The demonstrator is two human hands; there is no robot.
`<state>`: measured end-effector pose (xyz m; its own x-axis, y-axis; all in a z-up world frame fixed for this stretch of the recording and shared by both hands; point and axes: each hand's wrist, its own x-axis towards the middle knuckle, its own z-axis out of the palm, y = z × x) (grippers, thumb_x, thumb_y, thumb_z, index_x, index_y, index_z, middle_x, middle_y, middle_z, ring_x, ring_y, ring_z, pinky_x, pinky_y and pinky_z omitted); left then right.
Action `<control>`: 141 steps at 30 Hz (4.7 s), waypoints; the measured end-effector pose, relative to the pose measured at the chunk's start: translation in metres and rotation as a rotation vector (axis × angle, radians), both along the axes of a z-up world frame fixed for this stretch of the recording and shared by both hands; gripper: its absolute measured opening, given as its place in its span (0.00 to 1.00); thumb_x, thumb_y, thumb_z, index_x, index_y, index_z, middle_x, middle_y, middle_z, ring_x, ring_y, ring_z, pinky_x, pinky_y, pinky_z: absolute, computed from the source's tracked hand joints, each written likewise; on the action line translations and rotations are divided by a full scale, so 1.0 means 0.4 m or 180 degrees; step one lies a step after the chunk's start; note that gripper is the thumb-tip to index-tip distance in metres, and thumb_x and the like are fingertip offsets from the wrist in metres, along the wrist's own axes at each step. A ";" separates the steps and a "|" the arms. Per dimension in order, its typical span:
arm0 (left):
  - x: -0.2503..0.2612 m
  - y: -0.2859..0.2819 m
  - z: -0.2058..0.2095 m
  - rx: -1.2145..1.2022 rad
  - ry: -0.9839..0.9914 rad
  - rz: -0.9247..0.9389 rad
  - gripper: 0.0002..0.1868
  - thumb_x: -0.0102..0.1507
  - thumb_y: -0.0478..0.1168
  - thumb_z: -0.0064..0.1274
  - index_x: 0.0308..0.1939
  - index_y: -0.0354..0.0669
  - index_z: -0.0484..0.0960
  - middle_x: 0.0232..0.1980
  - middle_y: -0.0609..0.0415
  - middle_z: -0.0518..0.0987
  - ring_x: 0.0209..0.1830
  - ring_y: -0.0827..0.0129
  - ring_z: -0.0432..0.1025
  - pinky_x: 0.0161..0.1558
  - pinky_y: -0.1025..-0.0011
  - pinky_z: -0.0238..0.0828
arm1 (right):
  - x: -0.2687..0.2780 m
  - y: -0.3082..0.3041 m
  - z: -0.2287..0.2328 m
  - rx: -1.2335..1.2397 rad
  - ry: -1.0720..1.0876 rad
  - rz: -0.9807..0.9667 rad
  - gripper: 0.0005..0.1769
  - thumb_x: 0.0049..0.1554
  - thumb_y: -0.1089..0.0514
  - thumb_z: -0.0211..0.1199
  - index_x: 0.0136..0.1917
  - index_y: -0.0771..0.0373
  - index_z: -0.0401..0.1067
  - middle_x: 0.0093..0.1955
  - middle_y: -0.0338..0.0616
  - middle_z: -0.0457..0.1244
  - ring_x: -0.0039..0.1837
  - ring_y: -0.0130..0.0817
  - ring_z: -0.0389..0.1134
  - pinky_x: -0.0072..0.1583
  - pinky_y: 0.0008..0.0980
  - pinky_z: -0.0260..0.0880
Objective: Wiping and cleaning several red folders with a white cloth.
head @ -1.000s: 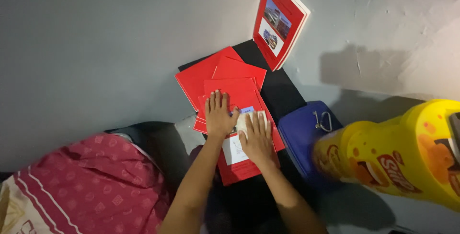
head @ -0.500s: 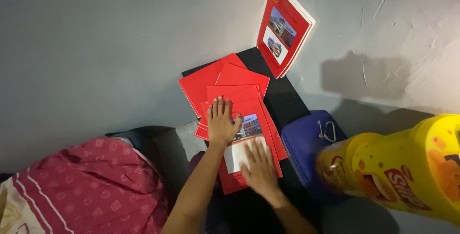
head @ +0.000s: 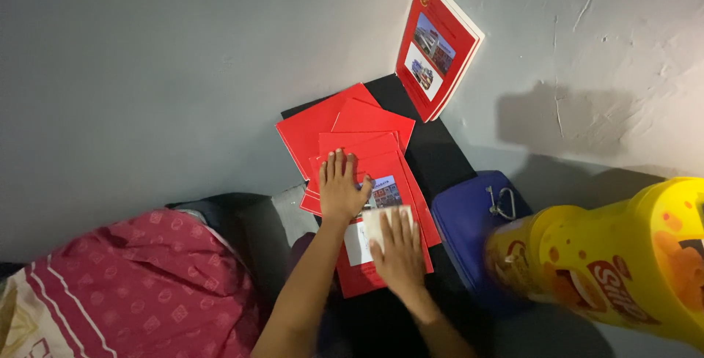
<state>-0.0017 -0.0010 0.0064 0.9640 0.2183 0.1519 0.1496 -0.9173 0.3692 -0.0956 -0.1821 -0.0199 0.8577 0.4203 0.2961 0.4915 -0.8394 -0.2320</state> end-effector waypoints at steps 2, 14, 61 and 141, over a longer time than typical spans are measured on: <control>0.001 0.001 -0.007 -0.0008 -0.0017 0.0002 0.42 0.64 0.64 0.37 0.75 0.41 0.63 0.81 0.41 0.54 0.83 0.52 0.43 0.79 0.53 0.32 | -0.059 -0.004 -0.009 0.0105 0.0042 0.0030 0.40 0.61 0.41 0.51 0.79 0.63 0.52 0.82 0.62 0.45 0.83 0.56 0.42 0.78 0.59 0.36; -0.002 0.002 -0.005 0.0106 -0.0046 -0.0030 0.41 0.66 0.64 0.35 0.75 0.41 0.63 0.81 0.41 0.53 0.83 0.53 0.42 0.79 0.54 0.32 | -0.005 -0.009 0.003 0.0090 0.0180 0.0026 0.41 0.60 0.40 0.52 0.79 0.62 0.52 0.82 0.61 0.44 0.83 0.54 0.42 0.78 0.58 0.35; 0.004 0.006 -0.016 -0.0106 -0.0060 0.0111 0.38 0.68 0.62 0.32 0.75 0.44 0.65 0.82 0.45 0.56 0.84 0.56 0.44 0.81 0.56 0.33 | 0.225 0.066 0.045 0.0062 -0.0054 0.0024 0.37 0.60 0.42 0.53 0.77 0.60 0.59 0.79 0.58 0.51 0.82 0.52 0.47 0.78 0.58 0.41; 0.025 -0.005 -0.104 0.0989 -0.0816 -0.1038 0.22 0.69 0.46 0.41 0.66 0.46 0.75 0.76 0.47 0.67 0.80 0.54 0.55 0.80 0.53 0.41 | 0.259 0.091 0.043 0.0460 -0.0198 -0.0482 0.30 0.61 0.48 0.54 0.71 0.67 0.64 0.66 0.54 0.60 0.70 0.50 0.59 0.72 0.53 0.51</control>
